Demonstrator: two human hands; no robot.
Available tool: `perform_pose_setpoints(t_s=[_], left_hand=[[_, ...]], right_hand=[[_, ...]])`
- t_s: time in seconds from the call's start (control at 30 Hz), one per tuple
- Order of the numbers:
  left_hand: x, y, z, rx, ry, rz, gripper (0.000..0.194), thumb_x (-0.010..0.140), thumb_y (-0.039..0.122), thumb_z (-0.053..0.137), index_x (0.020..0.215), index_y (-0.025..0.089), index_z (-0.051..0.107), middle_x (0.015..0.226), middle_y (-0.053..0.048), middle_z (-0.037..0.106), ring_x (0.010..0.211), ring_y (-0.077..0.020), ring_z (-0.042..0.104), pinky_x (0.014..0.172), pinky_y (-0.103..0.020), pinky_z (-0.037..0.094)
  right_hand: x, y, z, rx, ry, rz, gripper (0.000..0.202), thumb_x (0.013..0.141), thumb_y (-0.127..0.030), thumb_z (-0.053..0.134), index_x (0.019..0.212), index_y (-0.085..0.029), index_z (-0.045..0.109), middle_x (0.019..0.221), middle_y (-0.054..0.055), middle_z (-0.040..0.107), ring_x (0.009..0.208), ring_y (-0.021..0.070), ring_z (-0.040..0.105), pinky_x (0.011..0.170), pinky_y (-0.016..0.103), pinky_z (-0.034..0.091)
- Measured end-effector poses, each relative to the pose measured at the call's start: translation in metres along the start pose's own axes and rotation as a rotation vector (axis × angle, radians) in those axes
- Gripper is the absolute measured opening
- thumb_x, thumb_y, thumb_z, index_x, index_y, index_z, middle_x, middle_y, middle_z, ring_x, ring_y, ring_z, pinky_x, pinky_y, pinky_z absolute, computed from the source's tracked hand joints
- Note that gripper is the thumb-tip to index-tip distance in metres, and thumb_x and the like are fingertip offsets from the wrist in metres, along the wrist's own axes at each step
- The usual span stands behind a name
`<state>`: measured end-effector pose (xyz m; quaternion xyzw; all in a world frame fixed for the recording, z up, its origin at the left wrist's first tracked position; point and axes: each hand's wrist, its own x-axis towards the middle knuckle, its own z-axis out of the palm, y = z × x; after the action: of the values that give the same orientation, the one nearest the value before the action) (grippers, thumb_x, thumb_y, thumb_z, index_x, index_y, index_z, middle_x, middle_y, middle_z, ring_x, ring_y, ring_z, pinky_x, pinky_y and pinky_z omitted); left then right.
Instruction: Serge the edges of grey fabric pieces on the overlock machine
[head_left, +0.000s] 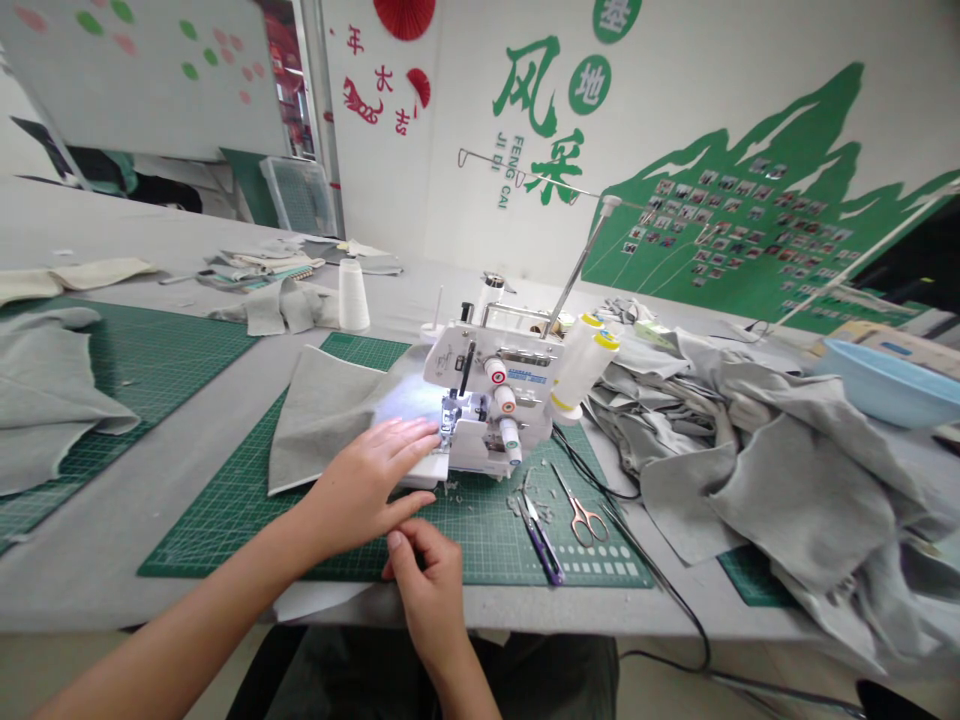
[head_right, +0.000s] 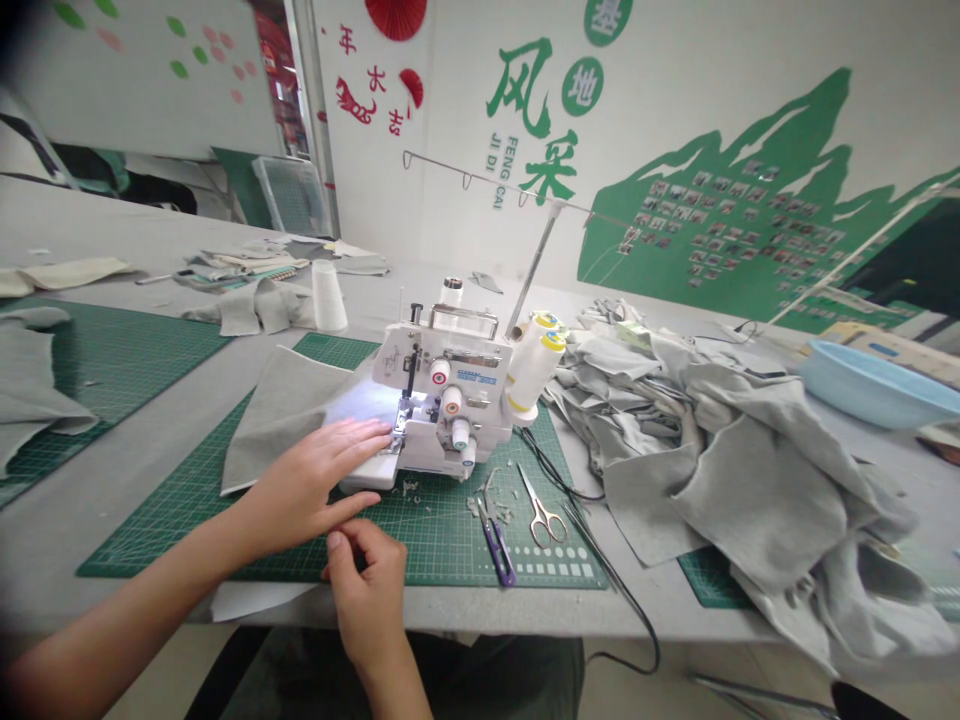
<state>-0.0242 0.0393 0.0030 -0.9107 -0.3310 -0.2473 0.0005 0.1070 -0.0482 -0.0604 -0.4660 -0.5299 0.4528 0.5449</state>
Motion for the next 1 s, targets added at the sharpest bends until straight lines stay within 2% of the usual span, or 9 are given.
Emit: perform_pose_setpoints(t_s=[0.27,0.73,1.0], left_hand=[[0.001,0.002,0.002,0.036,0.008,-0.013,0.059,0.089,0.035,0.066,0.143,0.017,0.049,0.150,-0.013,0.051,0.138,-0.0291,0.047,0.118,-0.050,0.036],[0.008,0.022,0.010,0.180,0.043,-0.146,0.065,0.084,0.034,0.071,0.140,0.008,0.053,0.147,-0.019,0.053,0.135,-0.0342,0.051,0.113,-0.051,0.041],[0.019,0.032,0.010,0.220,0.012,-0.228,0.073,0.080,0.037,0.078,0.140,0.004,0.052,0.145,-0.022,0.054,0.132,-0.0364,0.052,0.110,-0.050,0.043]], right_hand=[[0.001,0.000,0.000,-0.006,0.002,0.001,0.025,0.091,-0.029,0.055,0.077,-0.016,0.071,0.059,-0.002,0.057,0.055,0.0132,0.053,0.055,0.023,0.038],[0.001,0.006,-0.001,-0.021,-0.001,-0.022,0.031,0.093,-0.033,0.053,0.068,-0.017,0.062,0.058,-0.002,0.056,0.056,0.0132,0.051,0.057,0.024,0.035],[0.000,0.003,0.001,-0.014,0.009,-0.012,0.034,0.093,-0.032,0.054,0.063,-0.017,0.057,0.056,-0.002,0.055,0.055,0.0127,0.050,0.055,0.024,0.034]])
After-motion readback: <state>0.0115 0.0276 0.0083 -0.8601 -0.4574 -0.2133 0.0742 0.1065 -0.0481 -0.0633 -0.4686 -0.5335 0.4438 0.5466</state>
